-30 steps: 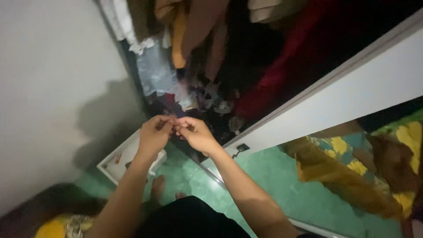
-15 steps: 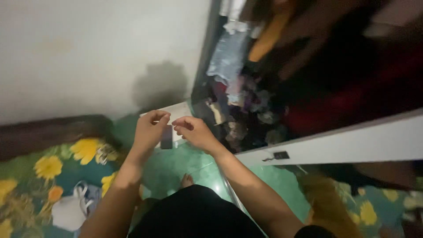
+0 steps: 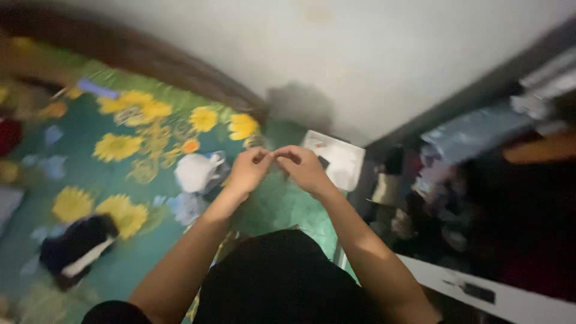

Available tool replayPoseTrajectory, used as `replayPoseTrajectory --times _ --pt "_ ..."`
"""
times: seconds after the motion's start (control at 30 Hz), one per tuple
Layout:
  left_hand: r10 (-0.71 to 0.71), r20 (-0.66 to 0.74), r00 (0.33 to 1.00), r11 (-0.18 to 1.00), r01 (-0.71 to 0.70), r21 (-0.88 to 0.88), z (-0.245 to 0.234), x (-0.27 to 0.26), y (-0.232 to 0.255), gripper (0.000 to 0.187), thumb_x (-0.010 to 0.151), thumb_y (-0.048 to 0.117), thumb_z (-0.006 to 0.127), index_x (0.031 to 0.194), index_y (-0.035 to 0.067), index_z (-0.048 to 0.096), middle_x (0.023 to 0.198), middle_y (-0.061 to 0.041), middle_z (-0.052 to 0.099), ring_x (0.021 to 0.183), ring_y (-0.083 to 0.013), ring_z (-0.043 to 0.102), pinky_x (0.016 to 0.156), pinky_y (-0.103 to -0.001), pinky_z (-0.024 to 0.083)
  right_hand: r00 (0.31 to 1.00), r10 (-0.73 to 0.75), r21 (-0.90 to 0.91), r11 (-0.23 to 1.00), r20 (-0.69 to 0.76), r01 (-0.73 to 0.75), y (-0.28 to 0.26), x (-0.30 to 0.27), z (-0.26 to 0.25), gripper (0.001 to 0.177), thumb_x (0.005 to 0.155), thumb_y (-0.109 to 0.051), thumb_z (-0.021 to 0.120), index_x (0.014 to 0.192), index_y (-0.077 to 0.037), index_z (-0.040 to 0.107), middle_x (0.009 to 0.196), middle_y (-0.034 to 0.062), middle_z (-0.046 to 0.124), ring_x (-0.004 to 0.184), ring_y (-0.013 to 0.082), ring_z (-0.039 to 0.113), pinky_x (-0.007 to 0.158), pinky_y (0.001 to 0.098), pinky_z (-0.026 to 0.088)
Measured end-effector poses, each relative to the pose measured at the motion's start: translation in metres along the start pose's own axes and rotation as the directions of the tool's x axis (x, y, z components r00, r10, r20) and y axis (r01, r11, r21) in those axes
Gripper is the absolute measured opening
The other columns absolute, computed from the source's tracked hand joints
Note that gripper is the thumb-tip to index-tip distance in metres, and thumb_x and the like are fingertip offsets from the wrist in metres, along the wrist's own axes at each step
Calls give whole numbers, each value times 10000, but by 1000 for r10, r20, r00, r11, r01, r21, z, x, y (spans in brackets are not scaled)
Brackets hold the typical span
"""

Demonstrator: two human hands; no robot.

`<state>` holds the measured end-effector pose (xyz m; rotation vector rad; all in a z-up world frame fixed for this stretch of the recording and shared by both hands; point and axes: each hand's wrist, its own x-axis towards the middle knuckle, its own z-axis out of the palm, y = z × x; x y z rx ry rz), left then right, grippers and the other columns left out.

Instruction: Organize clothes by retrieving items from a wardrobe and hanging them or placing them on a bed.

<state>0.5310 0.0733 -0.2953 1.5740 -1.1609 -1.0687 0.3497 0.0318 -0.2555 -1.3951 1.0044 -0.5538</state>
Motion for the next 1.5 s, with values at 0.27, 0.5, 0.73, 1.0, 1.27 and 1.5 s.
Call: replayPoseTrajectory --times 0.27,0.5,0.73,1.0,1.27,1.5 --pt "-27 -92 995 999 23 -49 -76 -71 -87 173 917 183 682 984 31 733 848 -86 753 764 -165 697 720 -330 547 983 85 -45 996 165 -78 1 13 100 285 992 -171 633 1239 -41 687 1071 53 718 937 136 649 801 297 549" --pt "-276 -158 948 957 287 51 -116 -118 -151 249 859 272 757 998 65 742 879 -88 765 817 -185 717 763 -355 552 940 100 -10 995 327 -103 29 8 150 312 940 -64 608 1243 -16 661 1099 52 723 990 138 680 885 299 554" --pt "-415 -234 879 834 471 288 -141 -148 -239 335 823 373 739 1034 115 769 1010 -126 775 939 -297 734 859 -412 564 928 130 -108 989 350 -98 37 -4 172 321 942 -62 609 1258 -24 653 1115 64 705 1017 133 662 923 292 533" --pt "-593 -115 797 697 580 422 -149 -176 -266 379 811 392 665 1015 103 799 1051 -165 775 985 -349 733 877 -451 571 929 182 -52 983 323 -175 45 -9 168 324 934 -60 610 1254 -34 655 1090 55 685 958 132 655 833 288 529" --pt "-617 -76 783 648 561 514 -120 -174 -312 497 829 407 658 1178 66 750 1246 -186 709 1171 -358 659 1015 -451 512 940 109 -33 994 322 -104 67 -24 138 321 890 -13 591 1193 -53 688 1094 45 715 977 121 694 861 264 547" --pt "-601 -166 782 612 584 533 -117 -118 -289 782 807 463 714 1436 42 516 1394 -270 578 1281 -425 563 1069 -487 470 953 212 -179 968 215 -175 76 -56 94 123 926 -86 651 1021 -60 725 923 16 722 868 119 669 774 284 532"
